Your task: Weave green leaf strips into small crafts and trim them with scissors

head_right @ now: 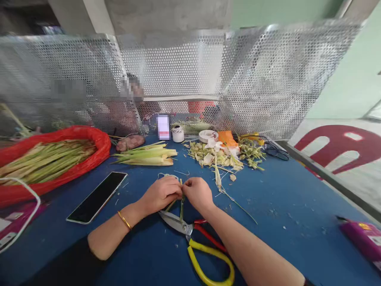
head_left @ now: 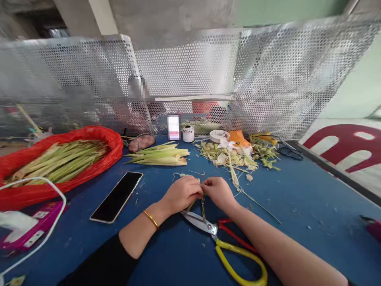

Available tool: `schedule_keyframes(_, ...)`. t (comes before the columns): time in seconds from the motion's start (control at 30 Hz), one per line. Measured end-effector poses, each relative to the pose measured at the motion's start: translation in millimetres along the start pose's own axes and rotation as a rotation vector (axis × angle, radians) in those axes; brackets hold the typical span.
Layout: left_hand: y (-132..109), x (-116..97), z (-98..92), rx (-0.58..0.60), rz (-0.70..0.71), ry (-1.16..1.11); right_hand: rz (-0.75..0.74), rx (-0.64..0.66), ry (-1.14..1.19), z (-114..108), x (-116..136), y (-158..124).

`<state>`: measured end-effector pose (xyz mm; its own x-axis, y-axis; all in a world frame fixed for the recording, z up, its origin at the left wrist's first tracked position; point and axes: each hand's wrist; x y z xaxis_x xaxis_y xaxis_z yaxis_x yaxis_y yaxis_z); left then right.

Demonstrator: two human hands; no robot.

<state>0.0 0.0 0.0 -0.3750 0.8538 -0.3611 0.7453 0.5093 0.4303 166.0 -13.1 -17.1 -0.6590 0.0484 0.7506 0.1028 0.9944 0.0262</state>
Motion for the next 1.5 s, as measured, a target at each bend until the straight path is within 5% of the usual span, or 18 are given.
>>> schedule_keyframes(0.17,-1.5,0.9,2.1,-0.142,-0.377,-0.171,0.005,-0.005,-0.011,-0.3,-0.2,-0.7)
schedule_keyframes(0.23,-2.6,0.5,0.0,-0.164,-0.413,-0.210,0.009,-0.004,-0.016,-0.5,-0.3,-0.9)
schedule_keyframes(0.43,-2.0,0.9,-2.4,-0.035,-0.041,0.092,0.005,0.016,-0.016,-0.8,-0.3,-0.7)
schedule_keyframes(0.67,2.4,3.1,2.6,0.048,0.099,0.207,0.002,0.015,-0.030,-0.7,-0.3,-1.0)
schedule_keyframes(1.03,-3.3,4.4,0.2,-0.086,-0.442,-0.236,0.007,0.015,-0.053,-1.4,-0.7,-1.1)
schedule_keyframes(1.27,-2.4,4.0,0.0,0.015,-0.047,0.075,0.000,0.024,-0.044,-1.2,-1.0,-0.5)
schedule_keyframes(1.5,-0.5,2.7,-2.1,0.097,0.129,0.369,-0.011,0.013,-0.057,0.3,0.0,-0.4)
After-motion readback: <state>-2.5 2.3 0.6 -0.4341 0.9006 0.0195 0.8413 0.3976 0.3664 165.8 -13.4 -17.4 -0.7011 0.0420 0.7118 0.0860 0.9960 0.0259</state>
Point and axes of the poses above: each hand's wrist, its own y-axis towards the middle knuckle, its own z-axis out of the palm, x = y × z, and after that the axes turned 5 degrees about -x, right-handed
